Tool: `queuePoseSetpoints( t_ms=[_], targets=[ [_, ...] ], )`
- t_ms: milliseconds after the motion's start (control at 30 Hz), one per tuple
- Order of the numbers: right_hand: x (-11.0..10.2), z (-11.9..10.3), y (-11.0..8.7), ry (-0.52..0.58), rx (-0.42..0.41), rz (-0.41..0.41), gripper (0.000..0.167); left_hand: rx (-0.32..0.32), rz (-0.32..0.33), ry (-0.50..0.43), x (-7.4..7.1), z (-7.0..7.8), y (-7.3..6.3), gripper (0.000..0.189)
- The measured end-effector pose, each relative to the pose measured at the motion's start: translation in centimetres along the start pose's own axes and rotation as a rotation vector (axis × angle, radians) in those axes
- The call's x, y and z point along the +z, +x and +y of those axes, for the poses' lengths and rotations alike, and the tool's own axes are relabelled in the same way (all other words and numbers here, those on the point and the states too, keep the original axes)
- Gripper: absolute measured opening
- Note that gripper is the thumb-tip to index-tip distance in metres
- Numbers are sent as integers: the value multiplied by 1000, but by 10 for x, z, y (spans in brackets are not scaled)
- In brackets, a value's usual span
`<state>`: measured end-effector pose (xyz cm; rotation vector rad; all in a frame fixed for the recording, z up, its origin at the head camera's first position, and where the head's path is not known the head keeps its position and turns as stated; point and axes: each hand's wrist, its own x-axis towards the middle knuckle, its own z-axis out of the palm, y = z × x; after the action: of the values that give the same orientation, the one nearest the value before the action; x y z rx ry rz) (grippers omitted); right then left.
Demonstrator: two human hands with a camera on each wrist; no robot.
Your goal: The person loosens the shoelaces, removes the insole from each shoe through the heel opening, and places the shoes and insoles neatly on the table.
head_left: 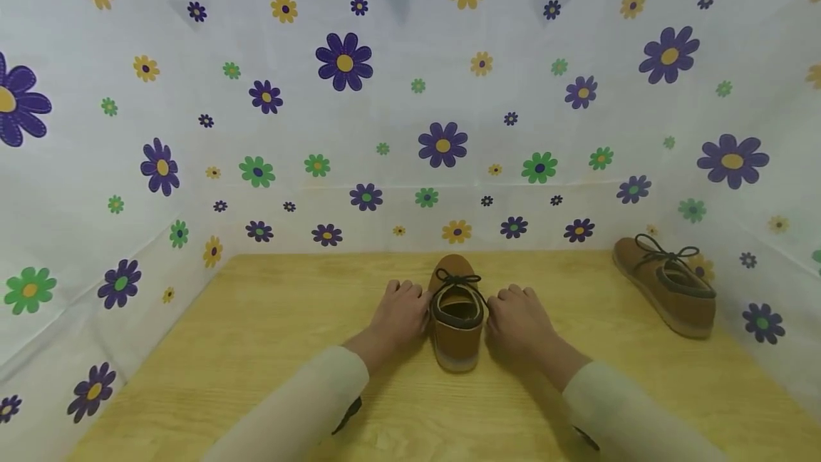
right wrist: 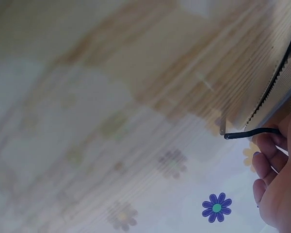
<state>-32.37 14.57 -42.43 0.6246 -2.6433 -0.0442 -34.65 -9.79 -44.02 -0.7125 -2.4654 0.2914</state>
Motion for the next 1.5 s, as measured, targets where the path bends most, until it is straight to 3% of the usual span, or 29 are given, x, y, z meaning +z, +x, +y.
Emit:
queuePoseSetpoints(
  t_ms=[167,400,700,933,1033,1267,1500],
  targets=[
    [-3,3,5,-7,-12,-13,16,-4,-24,-1,-4,-3,4,20],
    [-7,8,9,-23,-4,1,19,1,24,39,-7,-5,11,18],
    [-7,4,6,-20,-1,-44,17,-11,-73,35,-3,-2,11,19],
    [-11,2,9,-28,12,-21,20,-25,-88,5,-6,-7,13,20],
    [-10,1,7,-20,7,-54,20,-9,-110,-17,-5,-6,10,21],
    [-5,1,6,-27,5,-16,23,-27,-89,27,-5,-3,8,20],
    [1,3,2,-32,10,-46,24,-23,-144,9,-6,0,5,21]
  ],
)
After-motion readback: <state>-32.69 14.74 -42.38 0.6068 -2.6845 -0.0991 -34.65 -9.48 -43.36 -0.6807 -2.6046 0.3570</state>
